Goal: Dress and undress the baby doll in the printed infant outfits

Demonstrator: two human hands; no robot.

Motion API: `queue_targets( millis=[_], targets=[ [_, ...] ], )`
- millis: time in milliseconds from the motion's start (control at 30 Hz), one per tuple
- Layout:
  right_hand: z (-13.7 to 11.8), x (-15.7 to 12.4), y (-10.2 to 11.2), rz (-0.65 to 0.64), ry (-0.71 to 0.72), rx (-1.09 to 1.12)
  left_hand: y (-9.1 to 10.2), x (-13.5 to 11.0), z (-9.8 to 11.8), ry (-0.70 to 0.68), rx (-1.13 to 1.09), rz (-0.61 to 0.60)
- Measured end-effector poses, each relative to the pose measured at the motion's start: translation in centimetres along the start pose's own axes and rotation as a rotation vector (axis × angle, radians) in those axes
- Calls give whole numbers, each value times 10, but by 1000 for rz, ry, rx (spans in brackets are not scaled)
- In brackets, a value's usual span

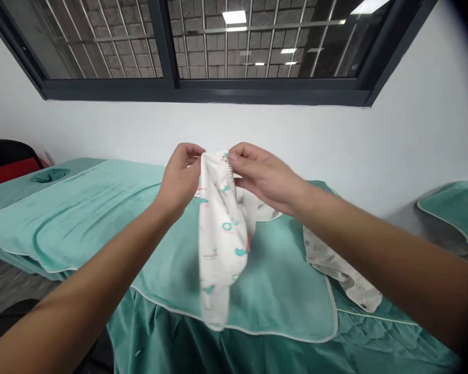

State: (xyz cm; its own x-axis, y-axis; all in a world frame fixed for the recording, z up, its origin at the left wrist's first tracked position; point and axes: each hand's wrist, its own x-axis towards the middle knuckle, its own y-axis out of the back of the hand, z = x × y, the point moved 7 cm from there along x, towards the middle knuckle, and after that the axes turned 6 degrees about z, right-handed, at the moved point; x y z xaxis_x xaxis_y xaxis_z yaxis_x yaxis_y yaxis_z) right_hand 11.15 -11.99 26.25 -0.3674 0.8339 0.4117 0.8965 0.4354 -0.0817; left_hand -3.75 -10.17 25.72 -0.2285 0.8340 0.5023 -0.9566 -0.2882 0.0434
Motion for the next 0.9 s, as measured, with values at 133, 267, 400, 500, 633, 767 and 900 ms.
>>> queue_targets(
  millis=[133,267,400,500,633,767,900],
  targets=[
    [45,31,-16,1,43,18,14,-4,-49,132,-27,83],
    [87,54,-29,-136,201,-270,34,-13,-106,132,94,188],
    [145,70,-4,-140,249,-608,36,-31,-129,-168,338,255],
    [184,82,48,66,246,-800,-3,-45,-149,-213,299,-30],
    [213,102,114,226,245,-1129,-56,-53,-195,111,171,-284],
    [222,127,185,499,-69,-1238,-75,-46,-238,608,-40,-222],
    [242,141,238,514,-450,-1168,-94,-39,-251,880,-336,-287]
  ],
)
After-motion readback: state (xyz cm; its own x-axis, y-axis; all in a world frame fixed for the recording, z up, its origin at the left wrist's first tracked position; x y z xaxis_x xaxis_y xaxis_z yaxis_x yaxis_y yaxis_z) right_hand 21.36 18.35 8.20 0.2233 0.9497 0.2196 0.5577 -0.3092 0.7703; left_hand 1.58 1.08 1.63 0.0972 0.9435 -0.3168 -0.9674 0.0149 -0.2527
